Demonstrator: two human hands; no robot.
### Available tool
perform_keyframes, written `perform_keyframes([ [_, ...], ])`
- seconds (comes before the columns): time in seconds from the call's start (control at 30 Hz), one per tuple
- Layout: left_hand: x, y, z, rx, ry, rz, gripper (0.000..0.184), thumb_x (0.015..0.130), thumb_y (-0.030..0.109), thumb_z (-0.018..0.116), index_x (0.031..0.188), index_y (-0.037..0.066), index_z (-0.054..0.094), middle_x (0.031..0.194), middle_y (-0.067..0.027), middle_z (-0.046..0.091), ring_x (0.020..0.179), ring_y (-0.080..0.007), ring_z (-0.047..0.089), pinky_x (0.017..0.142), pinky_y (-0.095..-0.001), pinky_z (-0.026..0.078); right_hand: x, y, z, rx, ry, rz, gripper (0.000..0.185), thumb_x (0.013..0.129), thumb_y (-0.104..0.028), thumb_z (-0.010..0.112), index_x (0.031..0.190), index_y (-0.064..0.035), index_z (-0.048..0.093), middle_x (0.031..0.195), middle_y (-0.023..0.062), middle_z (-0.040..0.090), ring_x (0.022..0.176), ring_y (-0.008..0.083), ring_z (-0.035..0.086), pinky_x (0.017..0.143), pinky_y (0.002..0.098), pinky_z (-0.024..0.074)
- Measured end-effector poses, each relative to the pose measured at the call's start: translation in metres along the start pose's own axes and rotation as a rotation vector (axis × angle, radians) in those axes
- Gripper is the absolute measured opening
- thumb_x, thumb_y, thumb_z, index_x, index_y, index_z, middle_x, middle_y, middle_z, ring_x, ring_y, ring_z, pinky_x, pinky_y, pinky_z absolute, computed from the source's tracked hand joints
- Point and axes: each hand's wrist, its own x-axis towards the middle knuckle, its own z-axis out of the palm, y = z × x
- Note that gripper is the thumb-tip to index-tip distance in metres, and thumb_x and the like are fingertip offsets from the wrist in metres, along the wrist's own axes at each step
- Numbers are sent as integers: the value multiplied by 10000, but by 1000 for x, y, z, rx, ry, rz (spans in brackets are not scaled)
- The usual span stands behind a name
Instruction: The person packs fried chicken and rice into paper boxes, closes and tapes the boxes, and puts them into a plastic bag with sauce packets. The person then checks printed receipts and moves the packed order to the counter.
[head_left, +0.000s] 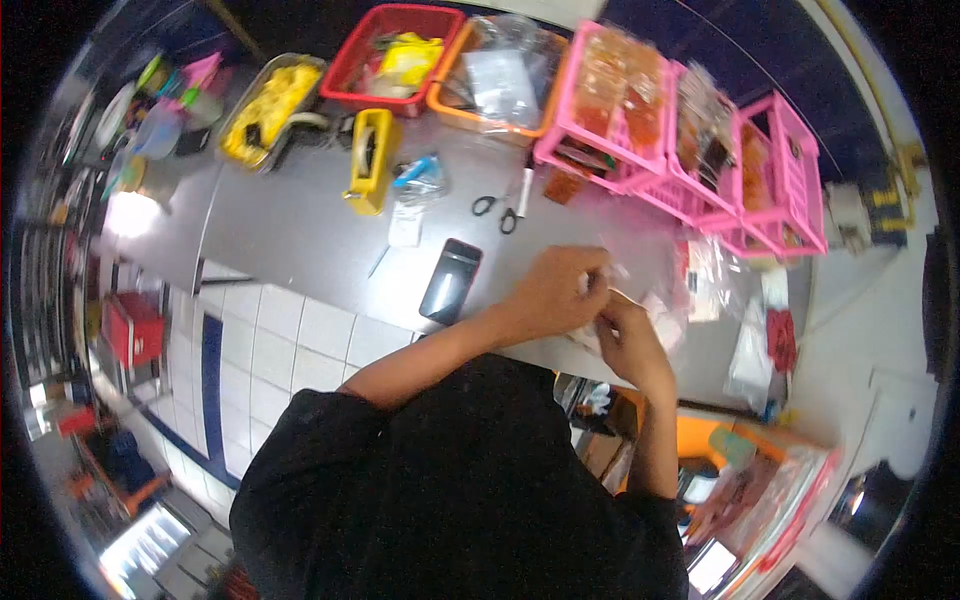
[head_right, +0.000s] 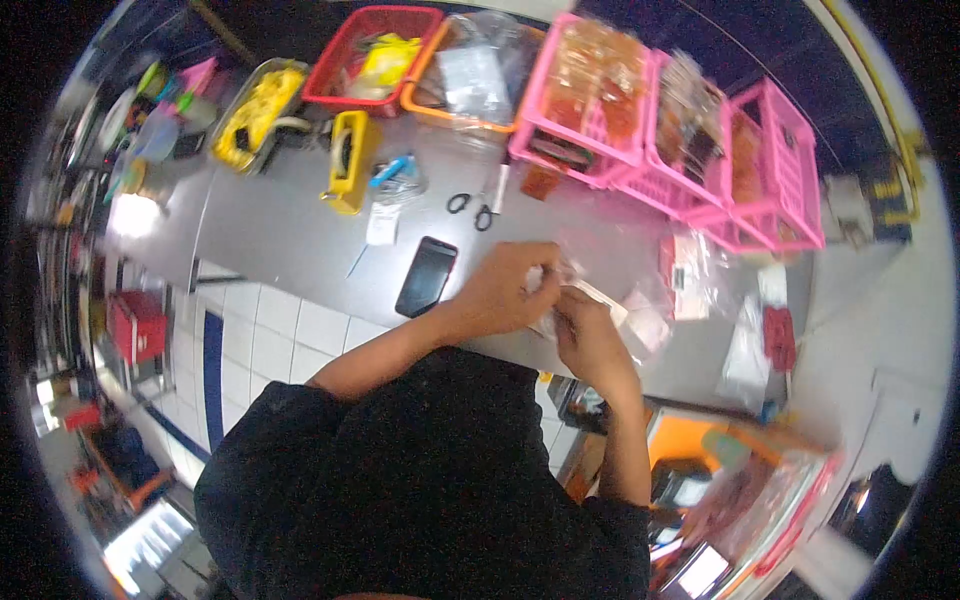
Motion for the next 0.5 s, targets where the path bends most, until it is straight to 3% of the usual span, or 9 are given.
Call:
perform_keyframes([
  [0.07, -8, 5, 6, 40, 28, 7, 124, 810, 98, 647, 755, 27, 561, 769, -151, 594, 660, -311, 617, 647, -393, 503, 30, 46, 44, -125, 181, -200, 232, 891, -97, 558, 1067, 27, 644, 1061, 259, 649, 1020, 409, 631, 896, 416, 504],
  [0.13, -15, -2, 14, -36, 53, -14, 112, 822, 61, 636, 773, 39, 537, 749, -126, 582, 637, -261, 609, 638, -367, 498, 61, 68, 70, -111, 248, -303, 234, 894, -112, 562, 1066, 22, 646, 1056, 253, 653, 1012, 400, 636, 891, 412, 507],
  [0.2, -22, -8, 20, -229, 65, -79, 115, 843, 31, 630, 819, 46, 518, 746, -91, 572, 654, -198, 602, 633, -347, 492, 76, 62, 75, -41, 126, -301, 237, 897, -128, 567, 1065, 17, 648, 1051, 246, 657, 1004, 390, 641, 885, 408, 509],
  [0.4, -28, 17, 18, -130, 181, -123, 180, 910, 54, 636, 954, 40, 462, 779, -33, 576, 690, -114, 590, 605, -281, 494, 89, 56, 70, 107, -105, -367, 247, 907, -175, 580, 1063, 2, 653, 1037, 226, 668, 979, 362, 656, 869, 397, 518],
  [0.5, -24, 32, 12, -470, 81, -167, 131, 939, 12, 586, 935, 59, 463, 812, -42, 621, 718, -87, 615, 558, -222, 480, 89, 62, 60, 213, -183, -400, 254, 911, -199, 587, 1062, -5, 656, 1030, 216, 673, 967, 348, 663, 861, 392, 522],
])
